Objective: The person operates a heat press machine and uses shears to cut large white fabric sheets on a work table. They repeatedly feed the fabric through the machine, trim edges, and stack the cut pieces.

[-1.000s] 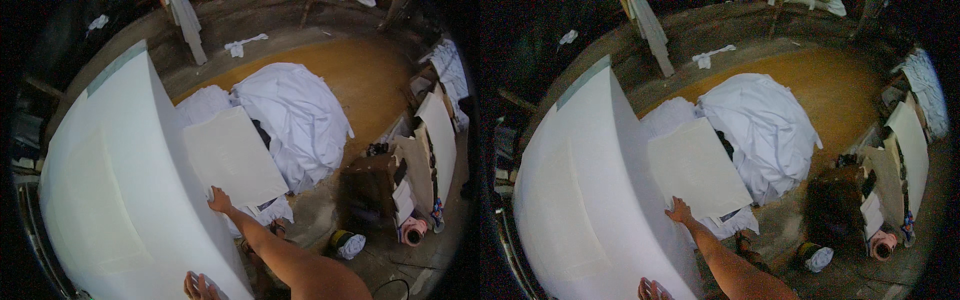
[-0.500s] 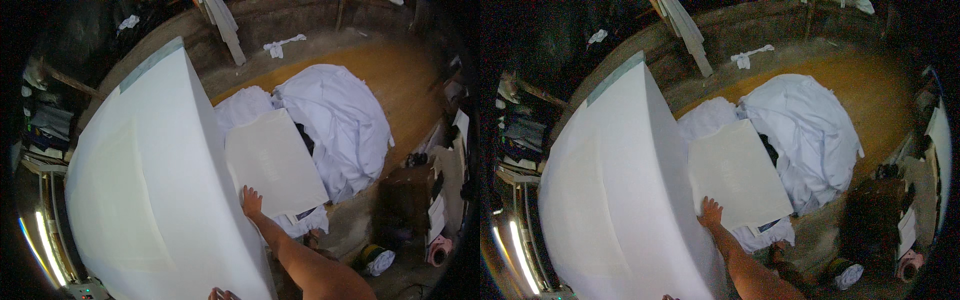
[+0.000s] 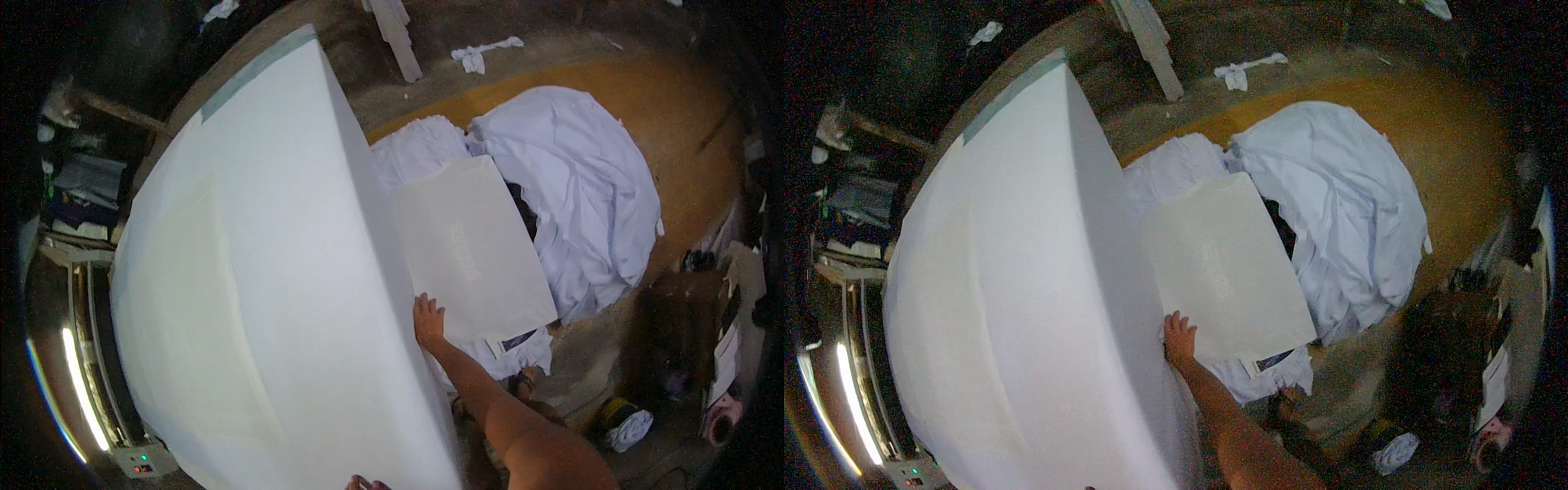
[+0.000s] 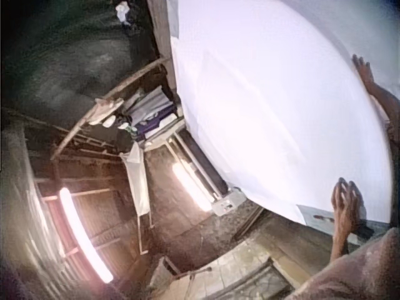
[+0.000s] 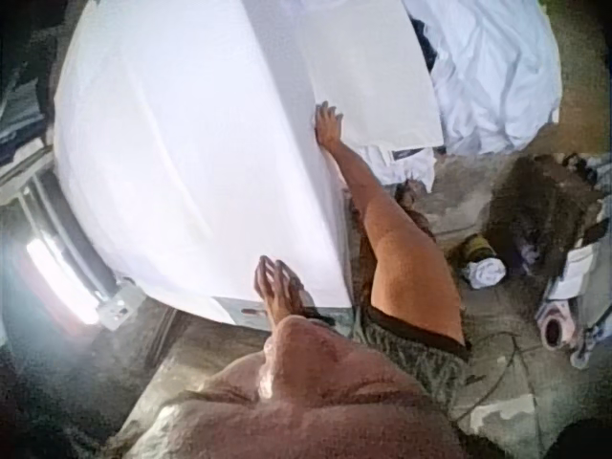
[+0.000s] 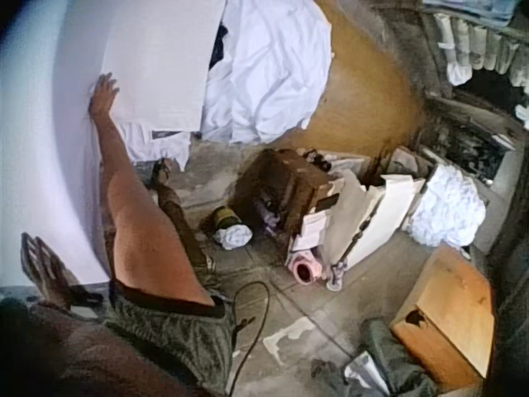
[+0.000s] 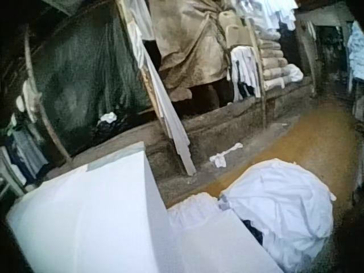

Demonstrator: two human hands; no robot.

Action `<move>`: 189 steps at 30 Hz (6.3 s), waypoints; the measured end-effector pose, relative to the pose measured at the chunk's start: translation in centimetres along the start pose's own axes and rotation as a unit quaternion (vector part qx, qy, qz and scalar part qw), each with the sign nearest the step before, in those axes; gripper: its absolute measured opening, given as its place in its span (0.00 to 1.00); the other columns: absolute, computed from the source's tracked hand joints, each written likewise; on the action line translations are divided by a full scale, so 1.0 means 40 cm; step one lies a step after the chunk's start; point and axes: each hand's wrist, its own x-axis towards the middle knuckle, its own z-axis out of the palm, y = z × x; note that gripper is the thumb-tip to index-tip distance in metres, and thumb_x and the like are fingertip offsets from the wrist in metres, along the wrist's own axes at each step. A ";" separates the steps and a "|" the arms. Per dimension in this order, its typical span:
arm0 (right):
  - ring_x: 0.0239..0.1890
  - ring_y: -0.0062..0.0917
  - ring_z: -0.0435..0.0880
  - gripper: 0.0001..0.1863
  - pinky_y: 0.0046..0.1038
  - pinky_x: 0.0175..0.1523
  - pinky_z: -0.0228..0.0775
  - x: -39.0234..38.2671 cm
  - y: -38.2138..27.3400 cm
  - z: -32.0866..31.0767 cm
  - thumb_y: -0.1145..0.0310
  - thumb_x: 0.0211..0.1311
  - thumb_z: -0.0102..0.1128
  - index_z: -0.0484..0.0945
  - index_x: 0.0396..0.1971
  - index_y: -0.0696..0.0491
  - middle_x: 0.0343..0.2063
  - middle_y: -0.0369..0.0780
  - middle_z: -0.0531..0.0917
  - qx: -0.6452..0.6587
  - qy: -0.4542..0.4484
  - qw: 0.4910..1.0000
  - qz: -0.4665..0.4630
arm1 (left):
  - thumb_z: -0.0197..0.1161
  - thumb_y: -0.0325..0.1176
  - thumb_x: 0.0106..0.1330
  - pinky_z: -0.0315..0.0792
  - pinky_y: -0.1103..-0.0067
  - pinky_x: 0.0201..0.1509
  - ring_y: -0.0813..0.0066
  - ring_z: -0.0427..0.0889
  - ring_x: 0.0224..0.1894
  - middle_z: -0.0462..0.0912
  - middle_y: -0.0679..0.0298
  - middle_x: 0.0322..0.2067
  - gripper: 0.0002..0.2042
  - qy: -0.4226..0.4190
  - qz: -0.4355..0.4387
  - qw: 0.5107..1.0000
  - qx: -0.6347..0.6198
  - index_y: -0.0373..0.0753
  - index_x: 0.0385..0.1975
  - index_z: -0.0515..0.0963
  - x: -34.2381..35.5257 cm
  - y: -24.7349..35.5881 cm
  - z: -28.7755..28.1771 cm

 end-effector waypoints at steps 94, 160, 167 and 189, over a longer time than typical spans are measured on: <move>0.56 0.32 0.72 0.32 0.31 0.58 0.67 -0.526 0.088 -0.697 0.53 0.64 0.58 0.65 0.60 0.61 0.58 0.46 0.70 0.823 0.073 0.551 0.116 | 0.74 0.28 0.46 0.73 0.71 0.36 0.63 0.78 0.31 0.79 0.54 0.31 0.17 0.299 -0.072 0.923 -0.232 0.33 0.37 0.80 0.445 -1.355 -0.479; 0.47 0.35 0.79 0.19 0.34 0.49 0.76 -0.604 0.164 -0.828 0.64 0.65 0.55 0.73 0.51 0.61 0.49 0.47 0.78 0.569 0.394 0.588 0.419 | 0.75 0.69 0.30 0.73 0.68 0.54 0.52 0.75 0.50 0.76 0.44 0.44 0.48 0.190 -0.324 0.927 -0.020 0.20 0.34 0.78 0.456 -1.210 -0.550; 0.51 0.36 0.76 0.18 0.36 0.50 0.74 -0.628 0.028 -0.863 0.74 0.64 0.53 0.70 0.53 0.62 0.53 0.48 0.74 0.779 0.285 0.434 0.351 | 0.72 0.70 0.34 0.69 0.64 0.58 0.54 0.69 0.58 0.73 0.48 0.53 0.49 0.162 -0.337 0.927 -0.022 0.23 0.42 0.78 0.425 -1.183 -0.592; 0.56 0.38 0.71 0.21 0.37 0.59 0.66 -0.686 -0.068 -0.899 0.81 0.57 0.56 0.69 0.52 0.61 0.53 0.46 0.71 0.208 0.370 0.813 0.399 | 0.62 0.71 0.48 0.58 0.58 0.64 0.54 0.62 0.65 0.64 0.48 0.63 0.53 0.145 -0.301 0.941 -0.053 0.24 0.60 0.64 0.360 -1.314 -0.581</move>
